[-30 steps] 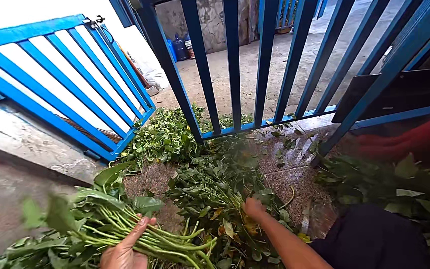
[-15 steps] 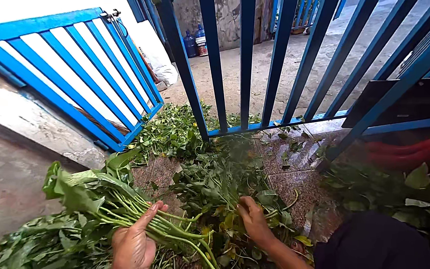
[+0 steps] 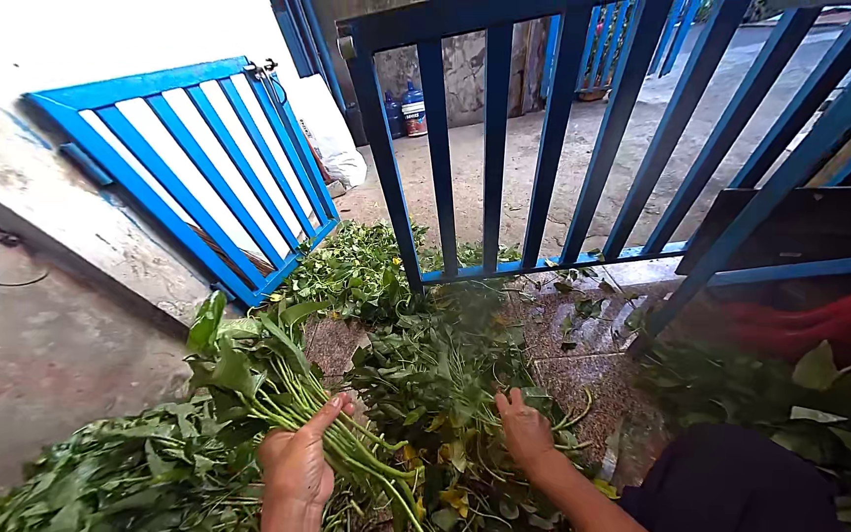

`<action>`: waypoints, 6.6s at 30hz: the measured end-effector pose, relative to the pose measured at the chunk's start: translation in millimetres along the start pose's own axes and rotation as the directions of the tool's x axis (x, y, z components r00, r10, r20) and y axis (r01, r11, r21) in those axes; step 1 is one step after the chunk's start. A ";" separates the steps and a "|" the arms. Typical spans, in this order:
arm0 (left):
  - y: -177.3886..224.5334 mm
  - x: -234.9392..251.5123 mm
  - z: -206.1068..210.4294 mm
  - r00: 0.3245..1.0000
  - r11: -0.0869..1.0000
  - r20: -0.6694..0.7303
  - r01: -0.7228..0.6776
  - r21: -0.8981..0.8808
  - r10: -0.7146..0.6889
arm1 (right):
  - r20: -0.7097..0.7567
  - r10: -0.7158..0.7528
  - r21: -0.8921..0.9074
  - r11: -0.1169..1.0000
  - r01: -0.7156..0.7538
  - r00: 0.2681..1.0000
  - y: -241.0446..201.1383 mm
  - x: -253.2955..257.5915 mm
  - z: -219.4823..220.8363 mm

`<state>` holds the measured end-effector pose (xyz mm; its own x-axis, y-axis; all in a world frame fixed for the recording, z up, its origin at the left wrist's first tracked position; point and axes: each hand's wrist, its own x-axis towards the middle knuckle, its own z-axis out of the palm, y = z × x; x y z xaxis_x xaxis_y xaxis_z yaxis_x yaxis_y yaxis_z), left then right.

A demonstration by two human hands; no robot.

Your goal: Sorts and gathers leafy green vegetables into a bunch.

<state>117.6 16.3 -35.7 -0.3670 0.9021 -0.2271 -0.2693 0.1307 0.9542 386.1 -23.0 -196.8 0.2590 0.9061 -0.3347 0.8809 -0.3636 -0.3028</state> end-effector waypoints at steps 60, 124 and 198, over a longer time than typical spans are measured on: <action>-15.3 -7.8 11.3 0.982 0.987 0.105 0.160 -0.031 -0.156 | -0.238 0.009 0.971 -0.007 0.238 0.971 -13.0 -42.1 -14.6; 29.5 9.0 -33.9 0.949 0.937 0.306 0.039 -0.348 0.074 | 0.277 -0.321 -0.042 0.938 0.345 0.906 29.0 -91.3 56.6; -28.2 4.2 15.3 0.980 0.991 0.149 0.135 0.004 -0.134 | -0.470 -0.240 0.838 0.182 0.515 0.849 -65.6 -70.1 4.9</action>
<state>137.2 22.7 -60.6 -0.1911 0.9275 -0.3214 -0.3123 0.2529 0.9157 308.2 -63.7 -157.8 0.1952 0.9585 0.2080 -0.0379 0.2193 -0.9749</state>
